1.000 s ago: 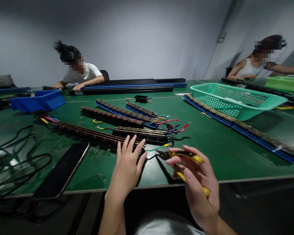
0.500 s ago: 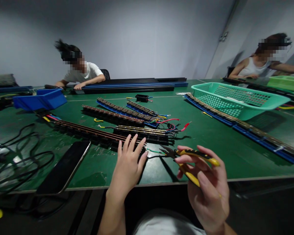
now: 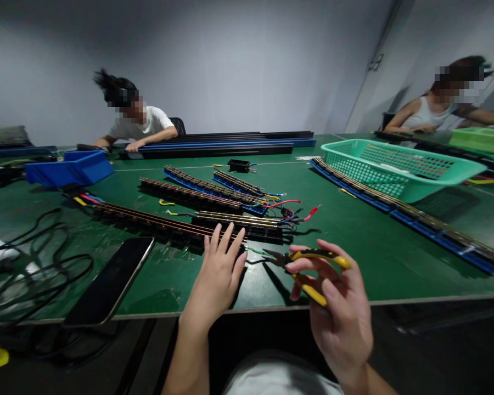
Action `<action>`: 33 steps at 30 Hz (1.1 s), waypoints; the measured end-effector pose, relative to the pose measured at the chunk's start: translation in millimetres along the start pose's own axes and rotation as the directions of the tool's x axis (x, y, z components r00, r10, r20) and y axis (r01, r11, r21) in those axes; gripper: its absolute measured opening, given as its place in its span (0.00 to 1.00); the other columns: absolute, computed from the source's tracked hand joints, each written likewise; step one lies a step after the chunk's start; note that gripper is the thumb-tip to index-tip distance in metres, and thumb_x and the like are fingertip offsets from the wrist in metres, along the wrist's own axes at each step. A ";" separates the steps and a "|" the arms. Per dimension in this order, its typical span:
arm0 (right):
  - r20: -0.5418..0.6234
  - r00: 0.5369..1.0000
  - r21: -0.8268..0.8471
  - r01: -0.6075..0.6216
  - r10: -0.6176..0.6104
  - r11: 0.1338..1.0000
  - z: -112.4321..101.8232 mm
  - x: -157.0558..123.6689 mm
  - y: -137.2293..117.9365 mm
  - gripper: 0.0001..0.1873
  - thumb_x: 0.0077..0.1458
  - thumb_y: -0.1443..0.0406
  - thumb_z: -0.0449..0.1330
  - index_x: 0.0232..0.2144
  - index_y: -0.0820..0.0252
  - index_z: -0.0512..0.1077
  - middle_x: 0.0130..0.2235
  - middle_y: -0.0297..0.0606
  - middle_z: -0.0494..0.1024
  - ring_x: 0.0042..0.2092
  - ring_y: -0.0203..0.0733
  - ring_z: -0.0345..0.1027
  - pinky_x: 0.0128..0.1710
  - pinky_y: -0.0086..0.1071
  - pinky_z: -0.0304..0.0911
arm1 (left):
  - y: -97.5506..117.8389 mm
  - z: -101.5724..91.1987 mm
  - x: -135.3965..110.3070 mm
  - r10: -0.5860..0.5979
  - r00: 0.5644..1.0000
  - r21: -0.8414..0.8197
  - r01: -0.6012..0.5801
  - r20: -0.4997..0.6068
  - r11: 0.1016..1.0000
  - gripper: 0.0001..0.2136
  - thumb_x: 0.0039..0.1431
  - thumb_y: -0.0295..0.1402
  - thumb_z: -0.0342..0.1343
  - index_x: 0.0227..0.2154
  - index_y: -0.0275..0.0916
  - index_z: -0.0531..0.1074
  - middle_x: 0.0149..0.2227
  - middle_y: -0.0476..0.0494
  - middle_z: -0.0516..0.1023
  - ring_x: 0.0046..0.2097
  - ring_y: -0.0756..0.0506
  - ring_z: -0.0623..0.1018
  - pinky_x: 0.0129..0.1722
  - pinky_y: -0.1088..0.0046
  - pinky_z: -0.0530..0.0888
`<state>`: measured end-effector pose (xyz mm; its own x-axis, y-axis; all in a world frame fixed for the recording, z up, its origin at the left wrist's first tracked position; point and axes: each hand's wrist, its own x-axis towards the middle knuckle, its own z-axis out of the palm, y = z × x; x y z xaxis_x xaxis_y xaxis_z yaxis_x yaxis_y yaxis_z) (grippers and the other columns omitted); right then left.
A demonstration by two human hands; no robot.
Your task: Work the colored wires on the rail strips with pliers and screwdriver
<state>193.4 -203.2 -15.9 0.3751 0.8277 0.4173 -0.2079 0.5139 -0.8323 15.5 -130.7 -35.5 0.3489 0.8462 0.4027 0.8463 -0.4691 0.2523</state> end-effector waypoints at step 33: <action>0.853 0.445 -0.167 0.726 -0.271 0.668 -0.2 29.3 12.8 0.36 0.45 0.73 0.55 0.59 0.56 0.63 0.34 0.36 0.80 0.38 0.46 0.77 0.50 0.48 0.72 | 0.1 -2.6 -5.1 0.043 0.999 0.033 -0.042 -0.032 0.999 0.21 0.70 0.35 0.46 0.64 0.44 0.63 0.68 0.40 0.61 0.71 0.36 0.54 0.66 0.42 0.55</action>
<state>201.8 -172.4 -14.4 -0.5474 0.4218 0.7228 0.2840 0.9061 -0.3136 12.7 -135.7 -35.3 0.3719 0.8169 0.4408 0.8440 -0.4953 0.2058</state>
